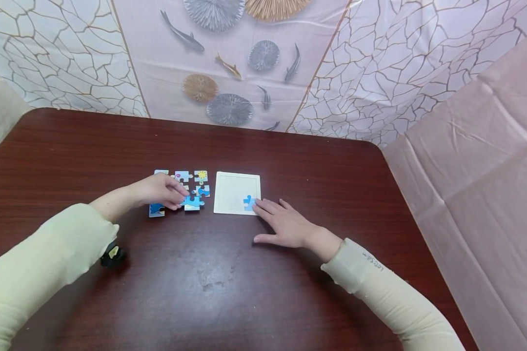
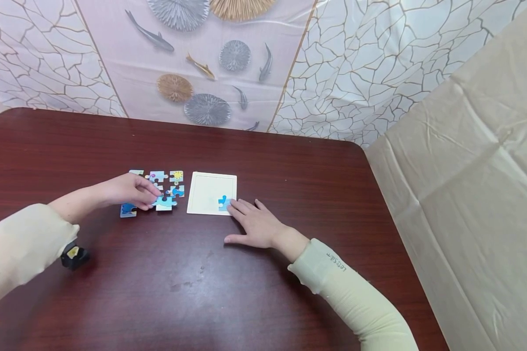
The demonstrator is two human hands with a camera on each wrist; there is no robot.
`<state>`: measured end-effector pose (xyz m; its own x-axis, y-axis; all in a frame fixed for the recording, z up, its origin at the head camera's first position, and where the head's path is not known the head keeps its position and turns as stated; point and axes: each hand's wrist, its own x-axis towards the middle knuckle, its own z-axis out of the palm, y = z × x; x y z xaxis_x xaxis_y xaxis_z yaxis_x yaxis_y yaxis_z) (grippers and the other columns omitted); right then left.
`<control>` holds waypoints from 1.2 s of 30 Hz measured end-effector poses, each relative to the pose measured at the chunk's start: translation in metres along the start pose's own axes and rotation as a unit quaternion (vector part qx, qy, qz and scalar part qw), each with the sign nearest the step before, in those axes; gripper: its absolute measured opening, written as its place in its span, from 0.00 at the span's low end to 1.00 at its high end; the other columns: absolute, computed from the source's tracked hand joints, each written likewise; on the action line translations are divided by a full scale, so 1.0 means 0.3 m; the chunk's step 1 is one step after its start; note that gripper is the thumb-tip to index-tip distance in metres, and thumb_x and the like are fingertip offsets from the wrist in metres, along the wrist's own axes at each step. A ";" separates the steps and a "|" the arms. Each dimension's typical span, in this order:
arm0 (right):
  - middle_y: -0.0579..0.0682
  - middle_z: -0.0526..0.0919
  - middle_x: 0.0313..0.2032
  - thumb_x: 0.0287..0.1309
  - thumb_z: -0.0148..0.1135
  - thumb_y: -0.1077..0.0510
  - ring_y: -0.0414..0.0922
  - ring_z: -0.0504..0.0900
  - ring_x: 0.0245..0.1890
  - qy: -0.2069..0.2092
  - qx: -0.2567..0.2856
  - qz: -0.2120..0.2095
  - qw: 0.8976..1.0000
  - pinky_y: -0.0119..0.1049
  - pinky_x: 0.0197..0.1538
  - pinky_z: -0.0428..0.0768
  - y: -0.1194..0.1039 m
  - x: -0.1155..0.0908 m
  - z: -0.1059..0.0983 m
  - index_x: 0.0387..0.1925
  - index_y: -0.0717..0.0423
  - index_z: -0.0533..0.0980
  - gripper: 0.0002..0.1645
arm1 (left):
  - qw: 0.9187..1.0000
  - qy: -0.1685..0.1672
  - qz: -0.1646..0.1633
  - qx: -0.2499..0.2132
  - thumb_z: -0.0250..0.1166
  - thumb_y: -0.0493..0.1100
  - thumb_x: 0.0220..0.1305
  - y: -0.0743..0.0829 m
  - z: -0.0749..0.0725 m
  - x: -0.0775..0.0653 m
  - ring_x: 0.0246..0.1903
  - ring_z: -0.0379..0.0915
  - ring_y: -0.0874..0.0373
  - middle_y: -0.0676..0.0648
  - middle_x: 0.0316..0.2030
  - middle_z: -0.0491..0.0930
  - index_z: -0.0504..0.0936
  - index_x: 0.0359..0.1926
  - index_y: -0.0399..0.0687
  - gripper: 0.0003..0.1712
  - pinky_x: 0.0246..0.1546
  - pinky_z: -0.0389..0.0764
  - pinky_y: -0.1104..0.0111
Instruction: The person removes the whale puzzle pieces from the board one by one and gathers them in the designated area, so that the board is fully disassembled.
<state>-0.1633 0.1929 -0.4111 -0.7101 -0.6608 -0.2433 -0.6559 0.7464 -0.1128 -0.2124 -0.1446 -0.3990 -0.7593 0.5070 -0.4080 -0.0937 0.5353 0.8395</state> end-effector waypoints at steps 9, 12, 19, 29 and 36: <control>0.51 0.55 0.71 0.57 0.49 0.29 0.49 0.53 0.72 -0.001 -0.002 0.002 1.000 0.57 0.70 0.53 0.001 0.005 0.001 0.71 0.53 0.54 0.50 | 1.000 -0.001 -0.013 0.005 0.57 0.35 0.64 -0.020 -0.013 -0.010 0.28 0.79 0.64 0.44 0.36 0.83 0.72 0.53 0.22 0.20 0.37 0.84 0.67; 0.52 0.55 0.71 0.57 0.49 0.29 0.50 0.53 0.72 0.001 -0.001 0.001 1.000 0.57 0.70 0.53 0.002 0.005 0.002 0.71 0.53 0.54 0.50 | 1.000 -0.002 -0.020 0.012 0.57 0.35 0.64 -0.020 -0.013 -0.017 0.28 0.79 0.64 0.45 0.36 0.83 0.72 0.53 0.22 0.20 0.38 0.84 0.67; 0.51 0.55 0.71 0.57 0.49 0.28 0.49 0.53 0.72 -0.002 0.000 0.004 1.000 0.57 0.71 0.52 0.000 0.005 0.002 0.71 0.53 0.54 0.50 | 0.999 -0.001 -0.024 0.028 0.58 0.35 0.63 -0.021 -0.021 -0.029 0.28 0.79 0.62 0.43 0.35 0.83 0.72 0.52 0.22 0.20 0.37 0.84 0.66; 0.52 0.55 0.71 0.57 0.49 0.29 0.49 0.52 0.72 -0.004 0.003 0.005 1.000 0.57 0.71 0.51 -0.001 0.003 0.001 0.71 0.53 0.54 0.50 | 0.999 0.002 -0.029 0.026 0.59 0.34 0.62 -0.014 -0.024 -0.042 0.27 0.78 0.62 0.46 0.32 0.83 0.72 0.51 0.22 0.20 0.35 0.84 0.67; 0.51 0.54 0.72 0.56 0.49 0.28 0.48 0.52 0.72 -0.003 0.000 0.007 1.000 0.56 0.71 0.51 -0.001 0.004 0.004 0.71 0.52 0.54 0.50 | 0.999 0.004 -0.029 0.035 0.60 0.35 0.61 -0.014 -0.027 -0.043 0.26 0.77 0.63 0.47 0.30 0.82 0.72 0.50 0.23 0.20 0.34 0.84 0.67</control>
<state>-0.1637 0.1922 -0.4124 -0.7177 -0.6494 -0.2514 -0.6455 0.7559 -0.1096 -0.2075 -0.1589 -0.3945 -0.7588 0.4693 -0.4516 -0.0923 0.6089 0.7879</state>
